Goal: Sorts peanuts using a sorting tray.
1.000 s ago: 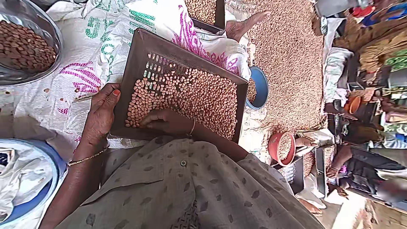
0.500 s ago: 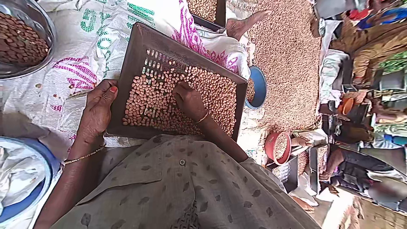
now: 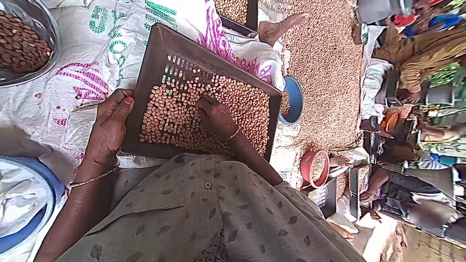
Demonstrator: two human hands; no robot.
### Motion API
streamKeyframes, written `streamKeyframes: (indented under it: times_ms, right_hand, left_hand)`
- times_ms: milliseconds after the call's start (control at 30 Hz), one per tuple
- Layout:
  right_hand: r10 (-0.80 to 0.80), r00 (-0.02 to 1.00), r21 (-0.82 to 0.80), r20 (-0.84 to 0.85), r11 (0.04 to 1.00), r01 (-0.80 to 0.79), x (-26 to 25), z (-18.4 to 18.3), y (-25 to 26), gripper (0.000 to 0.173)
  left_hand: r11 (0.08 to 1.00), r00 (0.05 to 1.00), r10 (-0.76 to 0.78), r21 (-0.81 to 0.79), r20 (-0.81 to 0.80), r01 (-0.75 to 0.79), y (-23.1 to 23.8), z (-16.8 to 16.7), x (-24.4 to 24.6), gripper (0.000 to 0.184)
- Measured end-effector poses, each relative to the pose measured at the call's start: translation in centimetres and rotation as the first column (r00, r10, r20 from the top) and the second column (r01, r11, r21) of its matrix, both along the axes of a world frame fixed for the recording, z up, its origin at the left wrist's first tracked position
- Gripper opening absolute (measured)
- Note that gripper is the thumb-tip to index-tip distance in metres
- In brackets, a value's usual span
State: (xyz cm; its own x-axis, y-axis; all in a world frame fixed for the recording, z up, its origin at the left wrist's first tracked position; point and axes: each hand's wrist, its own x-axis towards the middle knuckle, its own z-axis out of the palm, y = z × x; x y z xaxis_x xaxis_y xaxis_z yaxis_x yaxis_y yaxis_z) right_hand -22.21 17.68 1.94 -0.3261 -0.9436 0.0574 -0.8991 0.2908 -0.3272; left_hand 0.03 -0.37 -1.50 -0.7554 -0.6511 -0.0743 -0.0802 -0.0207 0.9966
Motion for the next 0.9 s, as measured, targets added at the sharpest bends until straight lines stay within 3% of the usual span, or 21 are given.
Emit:
streamKeyframes:
  times_ms: [167,233,267,300,367,433,467,567,633,733,900]
  right_hand:
    - [0.094,0.989,0.042,-0.110,0.995,-0.090,0.1,-0.2,-0.3,0.012]
    - [0.111,0.991,0.085,-0.068,0.991,-0.105,-0.6,0.5,-0.8,0.012]
    - [0.074,0.997,0.021,0.009,0.997,-0.074,-1.4,1.1,-1.2,0.012]
    - [0.007,0.993,-0.152,0.117,0.988,0.011,-2.5,1.6,-1.5,0.012]
    - [-0.050,0.879,-0.488,0.475,0.816,0.310,-4.8,3.9,-2.8,0.026]
    - [-0.011,0.717,-0.498,0.697,0.712,0.495,-6.2,6.2,-3.8,0.049]
    - [-0.018,0.706,-0.476,0.708,0.726,0.496,-6.1,6.3,-4.0,0.049]
    - [-0.023,0.899,-0.357,0.438,0.913,0.197,-4.4,3.4,-4.3,0.021]
    - [0.019,0.987,-0.178,0.162,0.984,0.010,-3.1,1.1,-4.2,0.018]
    - [0.066,0.997,-0.108,-0.027,0.992,-0.068,-2.1,-0.9,-4.3,0.017]
    - [0.110,0.991,-0.085,-0.082,0.989,-0.117,-2.2,-0.9,-4.5,0.016]
  left_hand:
    - [1.000,1.000,-0.007,-0.024,0.022,0.007,0.1,0.3,0.0,0.033]
    - [1.000,1.000,0.000,-0.007,0.019,0.000,0.1,0.4,-0.1,0.033]
    - [1.000,1.000,-0.001,-0.002,0.018,0.001,0.1,0.4,-0.2,0.033]
    - [1.000,1.000,-0.002,0.001,0.013,0.002,0.1,0.4,-0.2,0.033]
    - [1.000,1.000,0.005,0.011,0.000,-0.005,0.1,0.3,-0.2,0.033]
    - [1.000,1.000,0.005,0.007,-0.003,-0.005,0.1,0.2,-0.1,0.033]
    - [1.000,1.000,0.002,0.003,-0.003,-0.002,0.1,0.3,-0.1,0.033]
    - [1.000,1.000,0.004,-0.009,0.006,-0.004,-0.1,0.4,-0.4,0.033]
    - [1.000,1.000,0.004,-0.019,0.029,-0.003,0.1,0.5,-0.2,0.033]
    - [1.000,0.999,0.004,-0.030,0.051,-0.002,0.2,0.8,0.0,0.033]
    - [1.000,0.999,-0.001,-0.007,0.036,0.001,0.3,0.9,0.0,0.032]
